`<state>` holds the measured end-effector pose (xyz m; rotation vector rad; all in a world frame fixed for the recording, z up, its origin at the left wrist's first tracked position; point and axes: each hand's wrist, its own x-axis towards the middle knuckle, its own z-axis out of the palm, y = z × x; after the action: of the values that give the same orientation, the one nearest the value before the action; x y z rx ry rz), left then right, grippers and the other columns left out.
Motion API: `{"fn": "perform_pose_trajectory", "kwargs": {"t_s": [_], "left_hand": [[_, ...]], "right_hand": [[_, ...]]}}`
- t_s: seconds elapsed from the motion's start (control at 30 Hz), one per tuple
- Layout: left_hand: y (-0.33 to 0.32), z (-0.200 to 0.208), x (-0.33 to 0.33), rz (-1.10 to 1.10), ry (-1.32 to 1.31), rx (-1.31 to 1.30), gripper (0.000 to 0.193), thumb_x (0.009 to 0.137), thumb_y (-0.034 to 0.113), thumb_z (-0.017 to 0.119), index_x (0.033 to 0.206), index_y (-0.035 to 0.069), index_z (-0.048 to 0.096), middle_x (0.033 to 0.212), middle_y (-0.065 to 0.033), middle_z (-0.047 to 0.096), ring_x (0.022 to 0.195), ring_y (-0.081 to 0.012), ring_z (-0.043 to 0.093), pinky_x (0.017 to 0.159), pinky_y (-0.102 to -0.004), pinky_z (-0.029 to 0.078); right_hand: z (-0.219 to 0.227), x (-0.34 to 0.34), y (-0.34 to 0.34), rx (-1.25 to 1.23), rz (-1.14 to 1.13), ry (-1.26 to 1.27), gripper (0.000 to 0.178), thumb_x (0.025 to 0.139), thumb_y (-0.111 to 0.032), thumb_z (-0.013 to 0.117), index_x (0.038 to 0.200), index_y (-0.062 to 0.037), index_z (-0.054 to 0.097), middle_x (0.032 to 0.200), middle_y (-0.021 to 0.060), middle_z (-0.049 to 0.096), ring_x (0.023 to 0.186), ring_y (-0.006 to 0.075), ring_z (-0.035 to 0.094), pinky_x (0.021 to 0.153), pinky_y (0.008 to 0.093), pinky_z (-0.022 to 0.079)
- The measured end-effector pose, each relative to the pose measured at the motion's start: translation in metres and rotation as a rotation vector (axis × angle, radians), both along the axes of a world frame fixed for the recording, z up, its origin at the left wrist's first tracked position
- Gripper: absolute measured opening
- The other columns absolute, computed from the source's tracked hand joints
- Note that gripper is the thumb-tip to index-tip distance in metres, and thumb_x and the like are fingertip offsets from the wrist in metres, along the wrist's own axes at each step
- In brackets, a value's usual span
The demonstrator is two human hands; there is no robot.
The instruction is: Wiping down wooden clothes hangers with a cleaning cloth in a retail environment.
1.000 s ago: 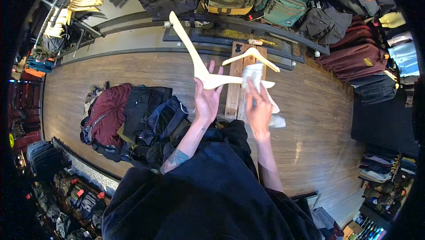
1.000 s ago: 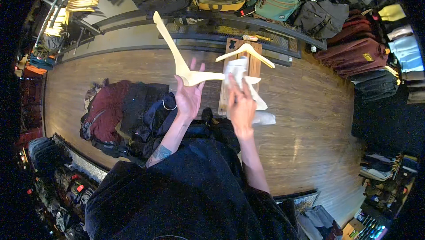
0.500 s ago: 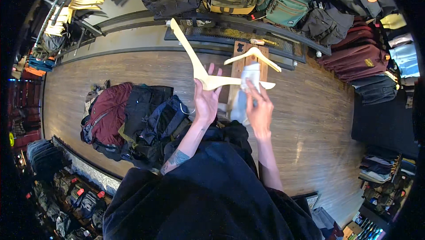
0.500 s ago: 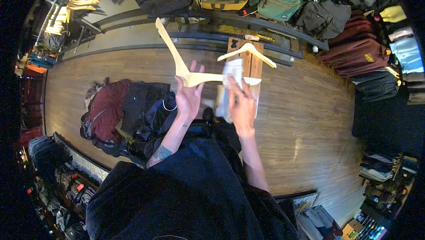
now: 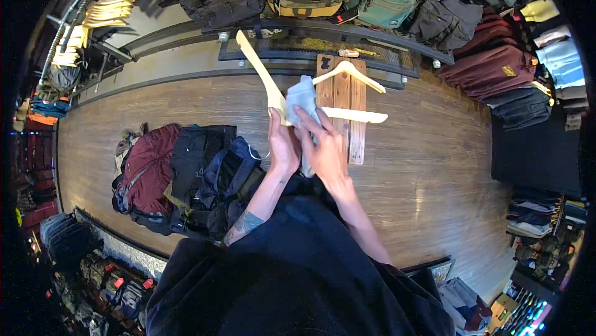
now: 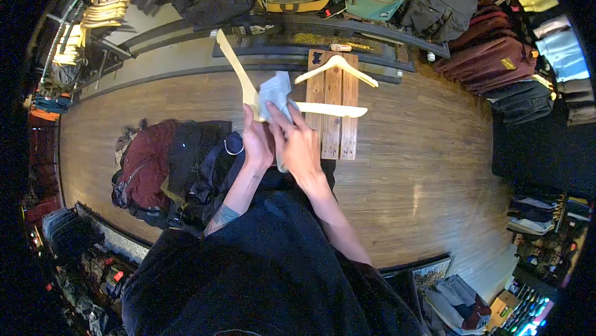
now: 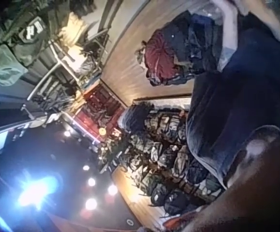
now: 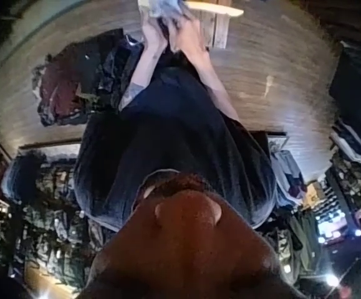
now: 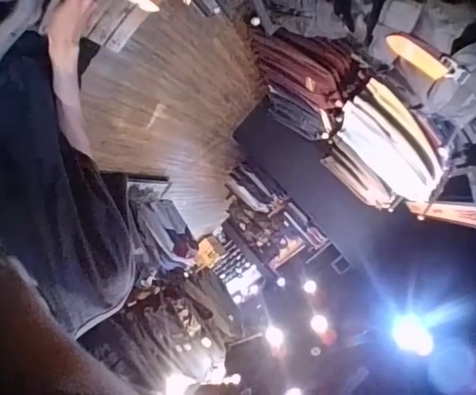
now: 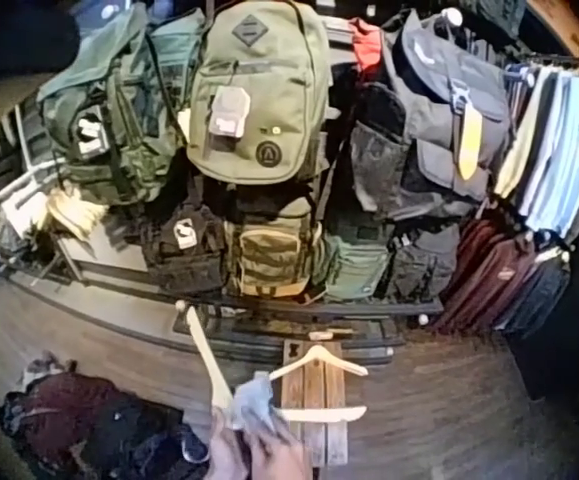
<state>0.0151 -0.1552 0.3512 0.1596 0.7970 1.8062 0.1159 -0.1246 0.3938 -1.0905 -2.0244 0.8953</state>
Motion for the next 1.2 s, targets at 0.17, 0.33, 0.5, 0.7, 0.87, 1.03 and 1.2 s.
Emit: {"fn": "perform_pose_trajectory", "kwargs": {"t_s": [0.17,0.33,0.5,0.7,0.87,1.03,1.2], "left_hand": [[0.003,0.005,-0.009,0.174,0.082,0.083,0.069,0.105,0.055,0.030,0.157,0.012,0.014,0.160,-0.0165,0.028,0.148,-0.0344,0.028,0.122,-0.0493,0.023],[-0.001,0.005,-0.015,0.185,0.122,0.083,0.070,0.104,0.056,0.030,0.157,0.013,0.014,0.160,-0.0166,0.028,0.148,-0.0345,0.029,0.122,-0.0488,0.022],[0.003,0.007,-0.003,0.166,0.098,0.057,0.067,0.105,0.054,0.029,0.157,0.013,0.016,0.158,-0.0162,0.032,0.146,-0.0324,0.033,0.121,-0.0463,0.026],[-0.005,-0.016,-0.007,0.076,-0.001,-0.023,0.065,0.106,0.054,0.031,0.154,0.011,0.027,0.149,-0.0116,0.044,0.134,-0.0249,0.046,0.112,-0.0398,0.037],[0.003,-0.001,-0.008,0.177,0.044,0.093,0.068,0.105,0.054,0.031,0.156,0.010,0.018,0.157,-0.0153,0.034,0.145,-0.0325,0.034,0.120,-0.0480,0.028],[0.003,0.005,-0.017,0.189,0.089,0.084,0.065,0.106,0.050,0.027,0.158,0.014,0.014,0.159,-0.0175,0.028,0.147,-0.0355,0.030,0.122,-0.0485,0.026],[0.009,0.005,-0.012,0.114,0.141,0.088,0.067,0.106,0.052,0.026,0.159,0.015,0.010,0.160,-0.0169,0.027,0.147,-0.0361,0.029,0.123,-0.0499,0.024]], "right_hand": [[-0.023,0.030,0.030,0.193,-0.108,-0.117,0.035,0.093,-0.014,0.064,0.127,-0.0177,0.068,0.122,0.0269,0.064,0.105,0.0436,0.066,0.087,0.0464,0.056],[-0.014,0.052,0.041,0.010,-0.293,-0.260,0.033,0.094,-0.016,0.063,0.126,-0.0141,0.068,0.118,0.0298,0.064,0.098,0.0418,0.069,0.080,0.0466,0.057],[-0.013,0.032,0.029,0.098,-0.161,-0.194,0.034,0.092,-0.012,0.063,0.125,-0.0137,0.069,0.115,0.0288,0.067,0.100,0.0392,0.070,0.084,0.0442,0.057],[0.003,-0.010,0.002,0.009,0.100,-0.010,0.040,0.088,-0.010,0.068,0.127,-0.0188,0.069,0.127,0.0257,0.062,0.114,0.0419,0.063,0.089,0.0440,0.056],[-0.002,0.019,0.023,-0.225,0.003,-0.133,0.038,0.091,-0.010,0.065,0.128,-0.0196,0.068,0.121,0.0241,0.066,0.108,0.0384,0.067,0.085,0.0432,0.058],[-0.023,0.062,0.052,0.076,-0.249,-0.275,0.032,0.094,-0.012,0.064,0.126,-0.0150,0.069,0.114,0.0264,0.068,0.095,0.0370,0.071,0.083,0.0427,0.058],[-0.015,0.055,0.046,-0.025,-0.270,-0.217,0.032,0.094,-0.014,0.065,0.126,-0.0155,0.070,0.117,0.0242,0.068,0.080,0.0296,0.075,0.072,0.0419,0.060]]}}
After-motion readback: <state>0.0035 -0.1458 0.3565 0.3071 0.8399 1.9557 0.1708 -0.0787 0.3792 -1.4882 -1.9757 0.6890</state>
